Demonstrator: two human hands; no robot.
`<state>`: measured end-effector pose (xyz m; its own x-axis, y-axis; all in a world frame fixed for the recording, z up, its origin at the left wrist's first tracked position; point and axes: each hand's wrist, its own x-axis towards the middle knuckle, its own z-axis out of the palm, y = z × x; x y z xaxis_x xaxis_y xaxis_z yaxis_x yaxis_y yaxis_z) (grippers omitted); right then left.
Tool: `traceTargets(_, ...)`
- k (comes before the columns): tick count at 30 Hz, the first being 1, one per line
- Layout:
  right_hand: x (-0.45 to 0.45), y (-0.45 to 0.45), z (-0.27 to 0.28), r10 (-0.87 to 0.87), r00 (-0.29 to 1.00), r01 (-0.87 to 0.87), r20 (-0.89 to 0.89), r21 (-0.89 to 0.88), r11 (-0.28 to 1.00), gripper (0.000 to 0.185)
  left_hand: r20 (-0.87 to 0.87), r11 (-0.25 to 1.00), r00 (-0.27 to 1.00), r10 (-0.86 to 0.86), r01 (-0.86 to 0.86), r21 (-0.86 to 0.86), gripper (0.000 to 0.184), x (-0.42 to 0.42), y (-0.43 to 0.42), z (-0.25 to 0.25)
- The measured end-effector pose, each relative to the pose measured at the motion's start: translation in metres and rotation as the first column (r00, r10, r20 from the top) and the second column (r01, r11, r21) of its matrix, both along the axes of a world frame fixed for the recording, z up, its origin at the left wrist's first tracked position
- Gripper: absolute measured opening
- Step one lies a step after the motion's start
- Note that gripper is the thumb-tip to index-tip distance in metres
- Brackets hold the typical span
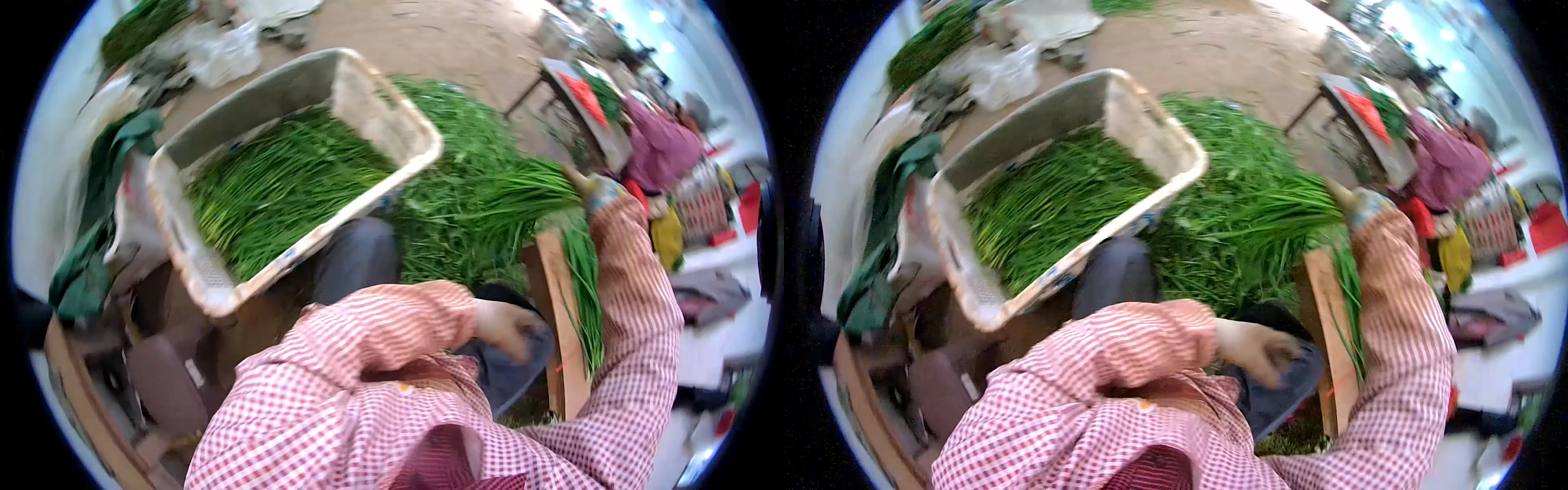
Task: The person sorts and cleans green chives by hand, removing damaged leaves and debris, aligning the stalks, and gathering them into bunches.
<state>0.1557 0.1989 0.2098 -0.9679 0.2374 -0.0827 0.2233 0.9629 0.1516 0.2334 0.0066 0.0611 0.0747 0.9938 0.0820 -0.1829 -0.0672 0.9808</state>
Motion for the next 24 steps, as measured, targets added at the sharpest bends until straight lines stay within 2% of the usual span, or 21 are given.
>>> traceTargets(1, 0.002, -0.007, -0.006, 0.016, 1.0, -0.016, -0.009, -0.008, 1.0, 0.061, 0.313, 0.999, 0.949, 0.028, -0.016, -0.042, 0.072, 0.005, 0.016, 0.008)
traceTargets(2, 0.009, -0.011, -0.011, 0.021, 1.0, -0.021, -0.023, -0.013, 1.0, 0.061, 0.586, 0.997, 0.809, 0.047, -0.006, -0.071, 0.076, 0.009, 0.03, 0.014)
traceTargets(4, 0.031, -0.016, -0.018, 0.016, 0.999, -0.017, -0.052, -0.018, 1.0, 0.061, 0.823, 0.993, 0.56, 0.095, -0.107, -0.041, 0.085, -0.001, 0.042, 0.033)
traceTargets(6, 0.057, -0.025, -0.025, 0.03, 0.996, -0.032, -0.085, -0.023, 0.999, 0.061, 0.94, 0.983, 0.325, 0.105, -0.176, -0.049, 0.088, -0.003, 0.077, 0.017)
traceTargets(7, 0.076, -0.027, -0.029, 0.025, 0.995, -0.028, -0.1, -0.025, 0.999, 0.061, 0.987, 0.982, 0.16, -0.007, -0.186, 0.037, 0.086, -0.01, 0.078, 0.015)
traceTargets(8, 0.095, -0.03, -0.034, 0.021, 0.994, -0.023, -0.108, -0.022, 0.999, 0.061, 0.951, 0.98, -0.247, -0.186, -0.12, 0.16, 0.083, -0.013, 0.077, 0.008)
traceTargets(9, 0.118, -0.034, -0.04, 0.009, 0.995, -0.012, -0.104, -0.028, 1.0, 0.061, 0.739, 0.955, -0.618, -0.268, -0.068, 0.289, 0.08, -0.018, 0.071, 0.008)
traceTargets(10, 0.143, -0.037, -0.045, -0.011, 0.996, 0.009, -0.09, -0.029, 1.0, 0.061, 0.996, 0.933, -0.067, -0.057, -0.359, 0.029, 0.08, -0.012, 0.072, -0.004)
traceTargets(11, 0.167, -0.043, -0.052, -0.037, 0.998, 0.035, -0.057, -0.041, 0.999, 0.061, 0.981, 0.87, 0.071, 0.179, -0.478, -0.124, 0.081, -0.003, 0.055, -0.009)
traceTargets(12, 0.191, -0.045, -0.061, -0.073, 0.997, 0.072, -0.018, -0.062, 0.995, 0.061, 0.894, 0.775, 0.214, 0.394, -0.6, -0.198, 0.084, -0.008, 0.041, -0.014)
traceTargets(13, 0.214, -0.045, -0.072, -0.085, 0.996, 0.084, -0.009, -0.104, 0.991, 0.062, 0.914, 0.846, 0.273, 0.3, -0.519, -0.123, 0.087, -0.019, 0.025, -0.014)
traceTargets(14, 0.238, -0.038, -0.101, -0.054, 0.993, 0.039, -0.102, -0.143, 0.989, 0.069, 0.882, 0.82, 0.254, 0.397, -0.53, -0.216, 0.081, -0.024, 0.02, -0.029)
traceTargets(15, 0.249, -0.045, -0.087, -0.12, 0.991, 0.129, 0.051, -0.262, 0.956, 0.061, 0.843, 0.782, 0.274, 0.463, -0.575, -0.242, 0.079, -0.024, 0.023, -0.033)
traceTargets(16, 0.265, -0.035, -0.115, -0.138, 0.987, 0.112, -0.078, -0.271, 0.956, 0.057, 0.799, 0.729, 0.292, 0.526, -0.639, -0.246, 0.077, -0.027, 0.035, -0.032)
traceTargets(18, 0.288, -0.007, -0.135, -0.231, 0.967, 0.181, -0.112, -0.341, 0.922, 0.046, 0.789, 0.756, 0.336, 0.515, -0.612, -0.233, 0.074, -0.029, 0.071, -0.037)
traceTargets(19, 0.289, 0.011, -0.12, -0.341, 0.94, 0.285, -0.02, -0.504, 0.815, 0.045, 0.789, 0.749, 0.336, 0.514, -0.625, -0.221, 0.071, -0.028, 0.09, -0.034)
traceTargets(20, 0.293, 0.029, -0.111, -0.502, 0.864, 0.314, -0.041, -0.736, 0.6, 0.047, 0.786, 0.765, 0.357, 0.505, -0.606, -0.216, 0.071, -0.027, 0.111, -0.03)
traceTargets(21, 0.298, 0.046, -0.101, -0.666, 0.744, 0.221, -0.045, -0.925, 0.309, 0.051, 0.787, 0.808, 0.431, 0.441, -0.573, -0.139, 0.07, -0.025, 0.137, -0.018)
traceTargets(22, 0.303, 0.063, -0.092, -0.797, 0.603, 0.051, -0.023, -0.996, 0.068, 0.057, 0.785, 0.842, 0.496, 0.371, -0.535, -0.061, 0.068, -0.023, 0.16, -0.005)
traceTargets(23, 0.315, 0.096, -0.095, -0.818, 0.575, 0.035, -0.003, -0.999, 0.028, 0.055, 0.831, 0.896, 0.492, 0.26, -0.443, -0.018, 0.065, -0.019, 0.182, 0.009)
traceTargets(24, 0.328, 0.129, -0.098, -0.838, 0.545, 0.016, 0.018, -1.0, -0.011, 0.053, 0.831, 0.901, 0.496, 0.252, -0.433, -0.015, 0.065, -0.021, 0.202, 0.021)
